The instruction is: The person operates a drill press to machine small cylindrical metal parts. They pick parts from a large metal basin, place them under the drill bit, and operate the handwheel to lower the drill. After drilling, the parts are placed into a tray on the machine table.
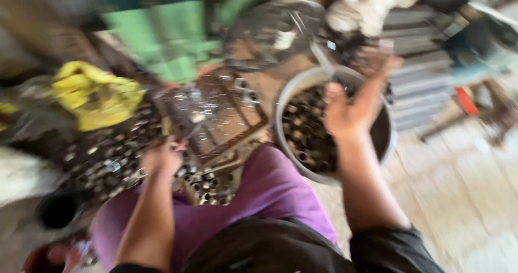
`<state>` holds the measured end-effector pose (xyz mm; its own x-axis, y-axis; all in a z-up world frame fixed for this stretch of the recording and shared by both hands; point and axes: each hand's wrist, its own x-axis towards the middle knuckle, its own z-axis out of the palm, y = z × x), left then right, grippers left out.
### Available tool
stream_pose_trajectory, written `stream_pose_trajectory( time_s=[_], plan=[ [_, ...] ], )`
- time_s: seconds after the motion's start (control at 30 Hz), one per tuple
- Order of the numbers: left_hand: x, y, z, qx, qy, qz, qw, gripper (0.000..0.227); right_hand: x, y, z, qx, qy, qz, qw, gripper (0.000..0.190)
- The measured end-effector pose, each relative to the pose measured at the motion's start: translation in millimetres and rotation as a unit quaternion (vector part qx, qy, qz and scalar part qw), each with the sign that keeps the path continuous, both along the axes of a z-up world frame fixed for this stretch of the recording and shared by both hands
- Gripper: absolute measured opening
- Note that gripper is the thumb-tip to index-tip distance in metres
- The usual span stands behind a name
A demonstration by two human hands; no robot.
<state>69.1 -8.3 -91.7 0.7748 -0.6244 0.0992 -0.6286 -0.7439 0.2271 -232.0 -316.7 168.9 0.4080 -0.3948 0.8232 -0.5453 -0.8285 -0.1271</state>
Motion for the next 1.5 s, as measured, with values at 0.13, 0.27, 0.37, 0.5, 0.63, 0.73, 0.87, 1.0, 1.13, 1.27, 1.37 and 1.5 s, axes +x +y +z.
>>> stream_pose_trajectory(
  time_s=[0.13,0.27,0.37,0.5,0.63,0.73,0.87,1.0,1.13,1.27,1.37,1.5],
  plan=[
    [3,5,15,0.156,0.035,0.025,0.987,0.044,3,8,-52,0.291,-0.248,0.265,0.885,0.103],
    [9,26,28,0.155,0.172,0.136,0.963,0.043,-38,-13,-159,0.314,-0.127,0.159,0.927,0.071],
    [19,63,21,0.239,0.066,0.070,0.966,0.034,-80,-52,-259,0.558,-0.179,-0.003,0.811,0.038],
    [14,108,21,0.164,0.020,0.050,0.985,0.064,-121,-94,-302,0.549,-0.104,-0.113,0.821,0.029],
    [19,116,17,0.460,-0.002,0.134,0.878,0.048,-102,-139,-284,0.433,-0.014,-0.087,0.897,0.033],
    [24,120,14,0.487,0.052,0.185,0.852,0.054,-83,-160,-268,0.525,-0.004,-0.057,0.849,0.038],
    [20,115,15,0.366,0.079,0.191,0.907,0.045,-73,-175,-270,0.552,0.051,-0.052,0.830,0.037],
    [7,119,19,0.291,0.020,0.104,0.951,0.058,-76,-173,-299,0.511,0.013,-0.150,0.846,0.020],
    [-4,109,21,0.177,-0.025,0.032,0.983,0.044,-75,-152,-314,0.528,-0.127,-0.024,0.839,0.016],
    [-23,88,29,0.104,-0.093,-0.061,0.988,0.022,-60,-100,-294,0.694,-0.368,0.223,0.578,0.028],
    [-43,55,39,0.039,-0.027,-0.095,0.994,0.012,-34,-43,-239,0.768,-0.340,0.263,0.475,0.019],
    [-73,17,60,0.003,0.036,-0.156,0.987,0.030,11,12,-195,0.791,-0.278,0.338,0.427,0.035]
  ],
)
